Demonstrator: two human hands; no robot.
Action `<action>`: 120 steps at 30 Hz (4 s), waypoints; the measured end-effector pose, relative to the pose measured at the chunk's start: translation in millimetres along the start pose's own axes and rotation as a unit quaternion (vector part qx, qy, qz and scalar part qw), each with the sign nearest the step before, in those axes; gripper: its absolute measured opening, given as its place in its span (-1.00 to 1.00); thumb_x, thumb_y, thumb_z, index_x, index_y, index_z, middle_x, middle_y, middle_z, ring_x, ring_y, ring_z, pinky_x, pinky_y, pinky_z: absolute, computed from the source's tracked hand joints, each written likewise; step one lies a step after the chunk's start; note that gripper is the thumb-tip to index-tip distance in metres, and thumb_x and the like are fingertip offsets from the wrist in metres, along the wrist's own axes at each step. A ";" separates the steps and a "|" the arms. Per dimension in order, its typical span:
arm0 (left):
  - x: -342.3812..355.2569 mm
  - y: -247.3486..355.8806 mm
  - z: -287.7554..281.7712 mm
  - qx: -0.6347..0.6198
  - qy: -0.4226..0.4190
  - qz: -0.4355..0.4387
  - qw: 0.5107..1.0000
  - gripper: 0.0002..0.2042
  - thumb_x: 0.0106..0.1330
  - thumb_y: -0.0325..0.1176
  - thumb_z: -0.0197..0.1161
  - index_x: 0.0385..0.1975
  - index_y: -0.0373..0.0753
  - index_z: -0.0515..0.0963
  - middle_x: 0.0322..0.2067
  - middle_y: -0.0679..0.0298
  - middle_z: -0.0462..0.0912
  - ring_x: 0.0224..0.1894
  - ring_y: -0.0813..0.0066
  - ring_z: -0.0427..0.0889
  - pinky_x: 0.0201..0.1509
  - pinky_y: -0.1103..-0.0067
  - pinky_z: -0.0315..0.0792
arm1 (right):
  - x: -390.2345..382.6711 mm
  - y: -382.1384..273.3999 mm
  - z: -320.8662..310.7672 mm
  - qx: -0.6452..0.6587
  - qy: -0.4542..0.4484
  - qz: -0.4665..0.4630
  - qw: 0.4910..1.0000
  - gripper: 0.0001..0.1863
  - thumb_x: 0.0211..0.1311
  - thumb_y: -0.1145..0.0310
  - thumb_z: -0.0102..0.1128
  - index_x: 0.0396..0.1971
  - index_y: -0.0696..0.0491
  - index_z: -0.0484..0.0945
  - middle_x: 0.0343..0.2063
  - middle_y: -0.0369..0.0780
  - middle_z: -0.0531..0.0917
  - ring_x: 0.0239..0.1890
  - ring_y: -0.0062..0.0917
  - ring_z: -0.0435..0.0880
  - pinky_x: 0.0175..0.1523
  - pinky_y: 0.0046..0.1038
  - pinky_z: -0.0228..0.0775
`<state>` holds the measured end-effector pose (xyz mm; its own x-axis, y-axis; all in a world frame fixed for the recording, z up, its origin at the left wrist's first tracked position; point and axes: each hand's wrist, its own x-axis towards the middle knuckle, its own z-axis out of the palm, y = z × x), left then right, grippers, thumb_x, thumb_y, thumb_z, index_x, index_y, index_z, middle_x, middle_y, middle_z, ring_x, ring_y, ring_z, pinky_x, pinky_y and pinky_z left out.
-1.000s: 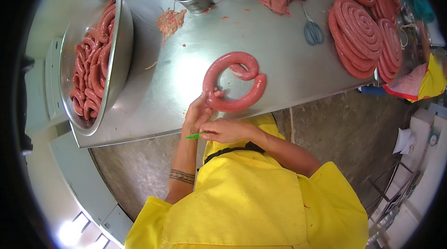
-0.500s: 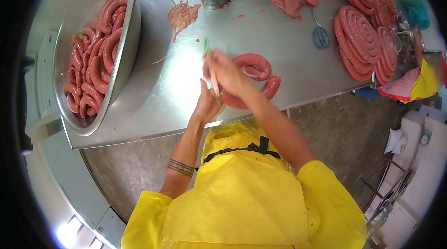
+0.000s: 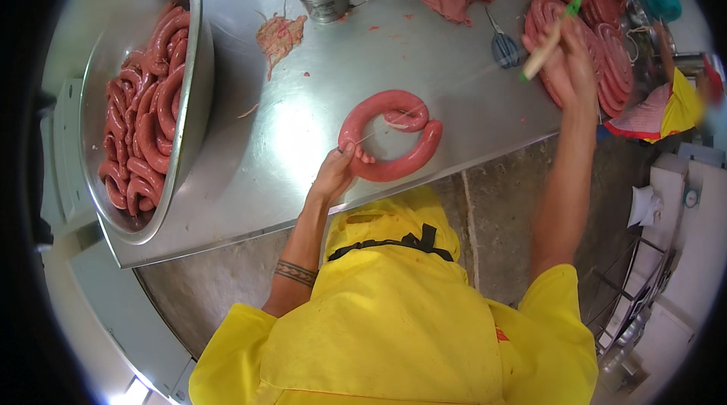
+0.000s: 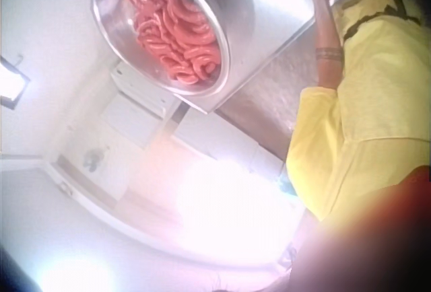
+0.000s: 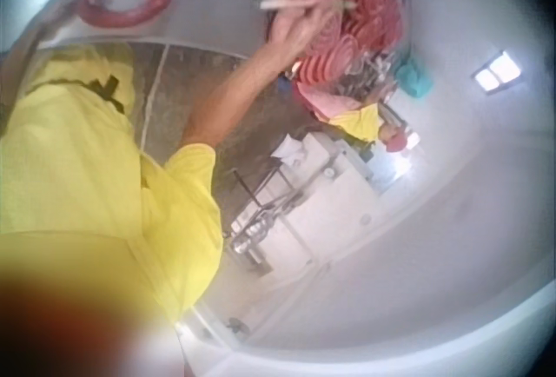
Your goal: The person coils long links of raw sausage into spiral shapes on a stainless steel table. They use a green-handled tool to prick the sausage casing and scissors to cut the links into segments. The finished spirals are stacked on the table.
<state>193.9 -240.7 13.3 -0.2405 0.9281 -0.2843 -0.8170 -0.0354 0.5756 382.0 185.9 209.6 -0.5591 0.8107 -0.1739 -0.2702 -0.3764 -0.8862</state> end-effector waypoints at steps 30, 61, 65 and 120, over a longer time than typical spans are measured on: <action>-7.5 13.6 3.2 0.249 0.362 -0.083 0.894 -0.71 0.53 -0.28 0.01 -0.30 -0.39 0.55 -0.35 0.02 0.72 -0.26 0.25 0.74 -0.26 0.34 0.53 | -55.4 35.1 46.1 -0.151 -0.234 0.024 0.960 -0.77 0.53 0.21 -0.05 0.01 -0.05 0.51 -0.49 -0.35 0.45 -0.41 -0.64 0.47 -0.24 -0.55 0.42; -40.4 14.3 32.8 0.611 0.424 0.230 0.628 -0.70 0.36 -0.46 0.22 0.05 -0.43 0.49 0.18 -0.14 0.39 0.15 0.08 0.44 0.32 0.15 0.19 | -84.4 246.6 147.5 -0.549 -0.476 -0.014 0.687 -0.50 0.29 0.38 0.19 0.22 0.06 0.36 -0.11 -0.01 0.63 -0.01 -0.19 0.63 0.09 -0.26 0.43; -57.4 14.0 30.7 0.591 0.463 0.160 0.641 -0.82 0.46 -0.41 0.13 -0.10 -0.36 0.58 0.00 -0.08 0.55 -0.02 0.11 0.54 0.11 0.21 0.34 | -98.7 246.5 193.7 -0.251 -0.667 0.111 0.693 -0.69 0.26 0.41 0.21 0.00 0.08 0.51 -0.10 -0.02 0.67 0.02 -0.21 0.62 0.11 -0.27 0.42; 181.8 -125.5 178.2 0.612 0.084 0.175 0.767 -0.86 0.42 -0.46 0.16 -0.21 -0.39 0.60 -0.25 -0.05 0.64 -0.29 0.09 0.66 -0.14 0.43 0.45 | -68.4 96.0 -109.2 -0.525 -0.241 -0.050 0.815 -0.75 0.48 0.38 0.02 0.08 0.06 0.40 -0.18 -0.10 0.67 -0.07 -0.28 0.69 0.01 -0.21 0.44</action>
<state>346.1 -1.5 25.9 -0.4815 0.8763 0.0150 0.3906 0.1993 0.8987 479.9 143.2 89.5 -0.8862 0.4490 -0.1143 0.3456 0.4763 -0.8085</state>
